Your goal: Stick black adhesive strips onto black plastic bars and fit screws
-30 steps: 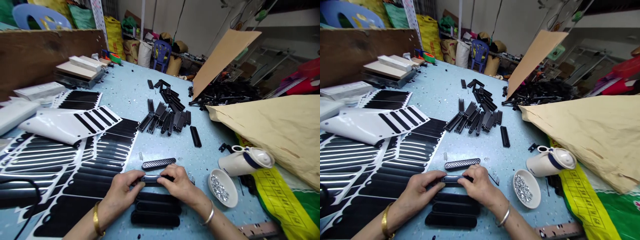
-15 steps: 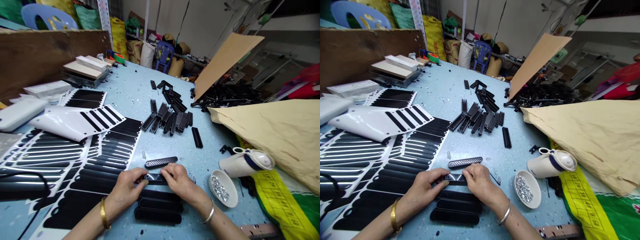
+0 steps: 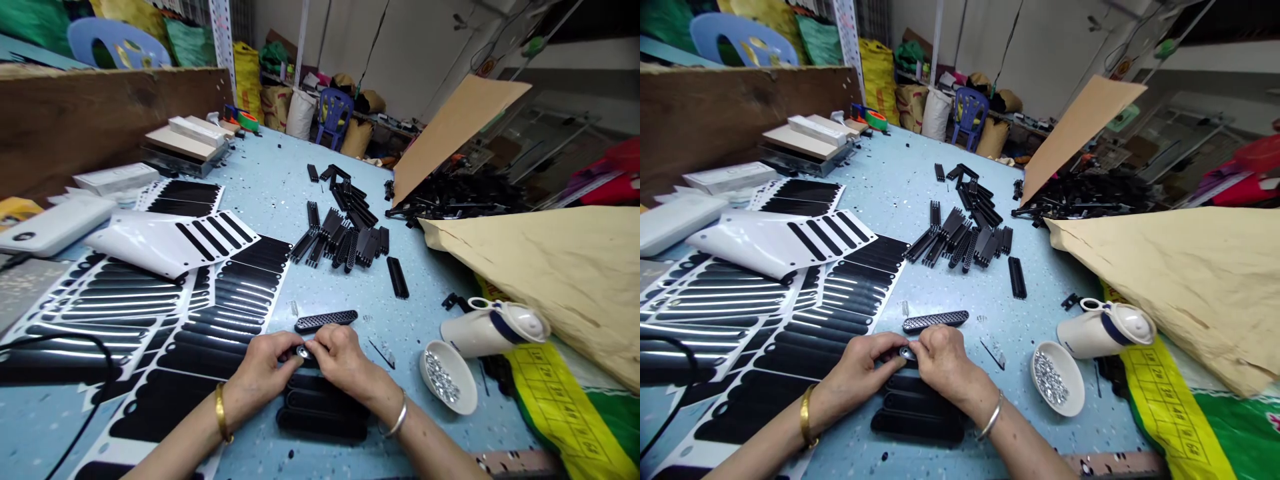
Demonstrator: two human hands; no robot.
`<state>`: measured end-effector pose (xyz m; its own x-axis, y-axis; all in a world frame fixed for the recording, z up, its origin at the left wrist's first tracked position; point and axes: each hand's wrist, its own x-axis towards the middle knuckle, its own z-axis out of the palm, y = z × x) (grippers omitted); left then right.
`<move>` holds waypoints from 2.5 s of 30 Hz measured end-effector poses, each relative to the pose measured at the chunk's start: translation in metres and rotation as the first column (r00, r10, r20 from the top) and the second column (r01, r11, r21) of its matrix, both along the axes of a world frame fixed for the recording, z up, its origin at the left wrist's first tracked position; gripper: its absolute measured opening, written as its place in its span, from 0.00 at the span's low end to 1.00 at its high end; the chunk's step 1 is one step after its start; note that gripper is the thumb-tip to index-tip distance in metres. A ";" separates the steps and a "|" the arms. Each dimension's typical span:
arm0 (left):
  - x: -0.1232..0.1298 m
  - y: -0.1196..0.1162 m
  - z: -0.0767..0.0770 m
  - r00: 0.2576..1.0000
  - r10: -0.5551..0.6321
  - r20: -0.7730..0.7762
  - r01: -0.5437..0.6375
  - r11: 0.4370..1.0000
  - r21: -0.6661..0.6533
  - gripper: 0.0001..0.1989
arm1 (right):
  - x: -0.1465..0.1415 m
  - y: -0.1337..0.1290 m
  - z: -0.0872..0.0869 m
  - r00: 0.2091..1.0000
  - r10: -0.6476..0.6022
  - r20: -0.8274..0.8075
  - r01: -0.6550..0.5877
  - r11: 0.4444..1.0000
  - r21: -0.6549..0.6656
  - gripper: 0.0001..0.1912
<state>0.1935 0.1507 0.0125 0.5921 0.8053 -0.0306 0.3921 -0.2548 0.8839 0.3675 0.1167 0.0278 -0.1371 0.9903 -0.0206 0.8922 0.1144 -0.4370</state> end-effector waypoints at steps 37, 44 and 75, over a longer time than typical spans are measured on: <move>-0.001 0.002 0.001 0.998 0.044 0.037 -0.040 0.995 -0.096 0.08 | 0.010 -0.006 -0.001 0.966 -0.043 -0.255 0.015 0.994 -0.109 0.07; -0.002 0.003 0.001 0.998 0.061 0.022 -0.059 0.993 -0.105 0.09 | 0.042 -0.031 -0.008 0.941 -0.294 -0.170 0.300 0.954 0.008 0.10; 0.022 0.017 0.014 0.995 0.097 -0.029 -0.100 0.901 -0.422 0.15 | 0.057 -0.067 -0.028 0.842 -0.151 -0.518 0.265 0.952 0.155 0.15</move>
